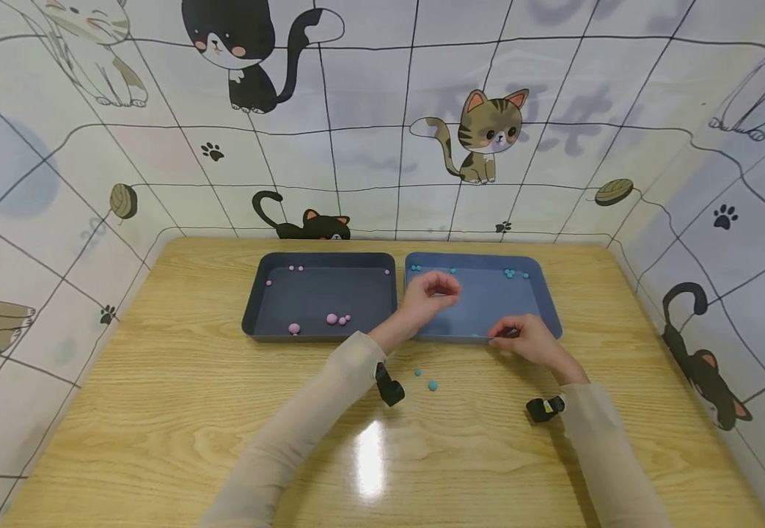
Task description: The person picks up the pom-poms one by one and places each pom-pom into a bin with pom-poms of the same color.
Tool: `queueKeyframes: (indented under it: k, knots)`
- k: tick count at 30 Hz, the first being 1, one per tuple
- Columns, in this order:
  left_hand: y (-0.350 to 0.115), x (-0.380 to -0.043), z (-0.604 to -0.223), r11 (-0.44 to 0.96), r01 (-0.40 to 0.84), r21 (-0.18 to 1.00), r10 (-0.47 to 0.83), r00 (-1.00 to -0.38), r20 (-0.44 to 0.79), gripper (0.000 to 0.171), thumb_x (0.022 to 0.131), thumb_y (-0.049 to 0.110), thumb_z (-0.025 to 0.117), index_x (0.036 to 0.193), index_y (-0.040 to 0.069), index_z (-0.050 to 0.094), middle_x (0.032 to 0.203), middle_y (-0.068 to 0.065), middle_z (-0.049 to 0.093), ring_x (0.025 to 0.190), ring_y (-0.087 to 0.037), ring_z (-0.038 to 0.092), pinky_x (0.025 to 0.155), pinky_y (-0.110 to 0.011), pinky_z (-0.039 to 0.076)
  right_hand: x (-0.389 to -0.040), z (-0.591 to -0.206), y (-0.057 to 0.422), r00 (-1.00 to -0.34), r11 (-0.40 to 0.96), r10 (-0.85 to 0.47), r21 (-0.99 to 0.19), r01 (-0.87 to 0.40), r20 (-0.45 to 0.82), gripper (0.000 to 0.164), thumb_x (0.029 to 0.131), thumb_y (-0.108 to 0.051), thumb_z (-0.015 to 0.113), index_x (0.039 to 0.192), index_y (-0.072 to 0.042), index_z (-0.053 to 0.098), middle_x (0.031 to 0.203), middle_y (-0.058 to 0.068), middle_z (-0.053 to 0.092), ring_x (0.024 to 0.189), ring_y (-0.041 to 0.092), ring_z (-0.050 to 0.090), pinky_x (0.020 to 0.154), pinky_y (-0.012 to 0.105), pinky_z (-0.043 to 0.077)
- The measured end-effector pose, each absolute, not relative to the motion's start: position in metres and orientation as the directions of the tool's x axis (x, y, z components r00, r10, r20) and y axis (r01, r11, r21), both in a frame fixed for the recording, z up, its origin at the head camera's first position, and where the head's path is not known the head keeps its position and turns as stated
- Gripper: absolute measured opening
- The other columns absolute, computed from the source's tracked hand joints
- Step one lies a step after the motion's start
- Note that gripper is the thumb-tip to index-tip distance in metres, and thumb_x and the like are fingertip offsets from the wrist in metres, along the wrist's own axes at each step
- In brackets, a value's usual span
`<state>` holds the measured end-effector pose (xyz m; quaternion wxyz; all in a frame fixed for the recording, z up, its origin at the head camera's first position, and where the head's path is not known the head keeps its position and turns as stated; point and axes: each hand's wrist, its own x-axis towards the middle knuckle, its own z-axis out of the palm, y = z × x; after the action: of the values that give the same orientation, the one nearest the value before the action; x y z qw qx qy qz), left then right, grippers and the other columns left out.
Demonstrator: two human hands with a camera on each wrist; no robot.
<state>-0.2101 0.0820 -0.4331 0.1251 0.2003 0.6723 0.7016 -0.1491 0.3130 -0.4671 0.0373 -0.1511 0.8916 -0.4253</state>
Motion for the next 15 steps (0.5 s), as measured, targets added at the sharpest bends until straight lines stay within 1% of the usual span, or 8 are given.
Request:
queueKeyframes:
  k: [3, 7, 15]
  knots:
    - [0.076, -0.205, -0.434, -0.072, 0.099, 0.992, 0.462, -0.878, 0.121, 0.012, 0.084, -0.007, 0.063, 0.096, -0.004, 0.063, 0.094, -0.012, 0.064, 0.085, -0.011, 0.06, 0.077, -0.025, 0.052, -0.149, -0.466, 0.312, -0.95, 0.594, -0.307, -0.766, -0.243, 0.064, 0.006, 0.079, 0.001, 0.071, 0.084, -0.003, 0.071, 0.078, 0.005, 0.067, 0.07, 0.006, 0.059, 0.062, 0.023, 0.051]
    - [0.07, -0.2, -0.438, -0.076, 0.095, 0.993, 0.493, -0.862, 0.12, 0.012, 0.084, -0.007, 0.063, 0.096, -0.004, 0.062, 0.094, -0.012, 0.063, 0.087, -0.013, 0.06, 0.078, -0.026, 0.052, -0.148, -0.465, 0.312, -0.951, 0.6, -0.302, -0.764, -0.238, 0.059, 0.005, 0.08, -0.002, 0.072, 0.084, 0.001, 0.07, 0.079, 0.005, 0.067, 0.071, 0.007, 0.059, 0.062, 0.023, 0.051]
    - [0.059, -0.188, -0.445, -0.033, 0.102, 0.994, 0.535, -0.838, 0.104, 0.012, 0.085, -0.004, 0.063, 0.097, -0.003, 0.062, 0.095, -0.011, 0.063, 0.089, -0.014, 0.06, 0.079, -0.027, 0.051, -0.147, -0.464, 0.311, -0.951, 0.605, -0.303, -0.76, -0.239, 0.058, 0.004, 0.08, 0.001, 0.071, 0.083, -0.002, 0.071, 0.079, 0.005, 0.067, 0.071, 0.008, 0.059, 0.061, 0.024, 0.051]
